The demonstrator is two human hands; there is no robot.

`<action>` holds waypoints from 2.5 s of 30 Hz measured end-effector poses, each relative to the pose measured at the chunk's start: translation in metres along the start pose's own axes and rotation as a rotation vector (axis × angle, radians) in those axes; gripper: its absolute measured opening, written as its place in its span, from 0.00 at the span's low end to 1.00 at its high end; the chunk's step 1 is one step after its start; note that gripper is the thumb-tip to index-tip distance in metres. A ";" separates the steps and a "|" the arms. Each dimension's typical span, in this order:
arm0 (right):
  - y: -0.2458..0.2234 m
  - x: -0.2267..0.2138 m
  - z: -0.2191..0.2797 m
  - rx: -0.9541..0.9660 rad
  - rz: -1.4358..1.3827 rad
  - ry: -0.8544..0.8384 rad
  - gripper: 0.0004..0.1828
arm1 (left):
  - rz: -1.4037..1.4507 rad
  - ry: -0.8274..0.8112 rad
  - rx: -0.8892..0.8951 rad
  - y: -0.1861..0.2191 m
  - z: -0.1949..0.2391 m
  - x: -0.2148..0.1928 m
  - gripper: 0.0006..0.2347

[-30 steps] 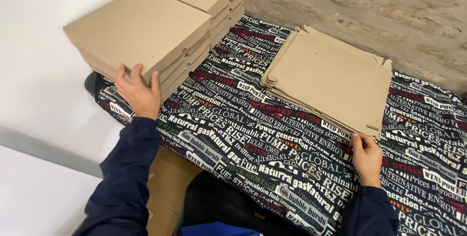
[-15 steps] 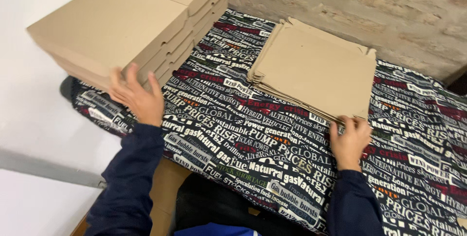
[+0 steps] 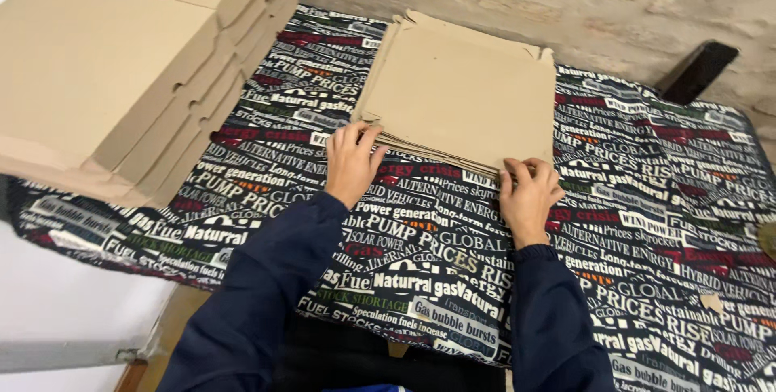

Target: The person assembles flat-packed cardboard boxes by folding the side flaps and tucking the tabs into slots to form the box structure. The person repeats this process for multiple boxes, stacking the completed ones on the left side of the table.

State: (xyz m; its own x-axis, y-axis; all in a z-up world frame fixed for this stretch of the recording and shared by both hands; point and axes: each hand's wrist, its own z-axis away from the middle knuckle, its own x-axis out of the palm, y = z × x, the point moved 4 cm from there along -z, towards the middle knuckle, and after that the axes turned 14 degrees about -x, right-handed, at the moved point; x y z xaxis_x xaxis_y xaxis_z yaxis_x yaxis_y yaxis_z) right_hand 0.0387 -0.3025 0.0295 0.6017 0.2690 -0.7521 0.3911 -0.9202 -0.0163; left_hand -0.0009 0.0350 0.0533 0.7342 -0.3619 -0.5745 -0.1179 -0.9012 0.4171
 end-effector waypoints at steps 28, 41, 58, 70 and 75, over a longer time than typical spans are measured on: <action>0.020 0.006 -0.011 -0.139 0.088 0.213 0.01 | 0.188 -0.057 -0.381 -0.036 -0.012 0.040 0.21; 0.004 -0.016 -0.003 -0.071 0.221 0.226 0.18 | 0.368 -0.186 -0.242 -0.030 -0.009 0.032 0.02; -0.047 -0.028 -0.023 -0.196 0.222 0.215 0.14 | 0.286 -0.093 -0.180 0.002 -0.014 0.028 0.03; -0.045 -0.016 -0.023 -0.216 0.196 0.195 0.02 | 0.209 -0.020 0.002 0.009 -0.008 0.052 0.01; -0.043 -0.022 -0.023 -0.182 0.226 0.196 0.05 | 0.224 -0.062 0.025 0.010 -0.004 0.055 0.07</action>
State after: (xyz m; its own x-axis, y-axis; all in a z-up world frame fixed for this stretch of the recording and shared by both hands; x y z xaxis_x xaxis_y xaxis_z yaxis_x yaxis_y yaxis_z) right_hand 0.0243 -0.2620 0.0623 0.8025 0.1296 -0.5824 0.3398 -0.9016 0.2677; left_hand 0.0413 0.0072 0.0289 0.6455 -0.5668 -0.5119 -0.2905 -0.8021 0.5218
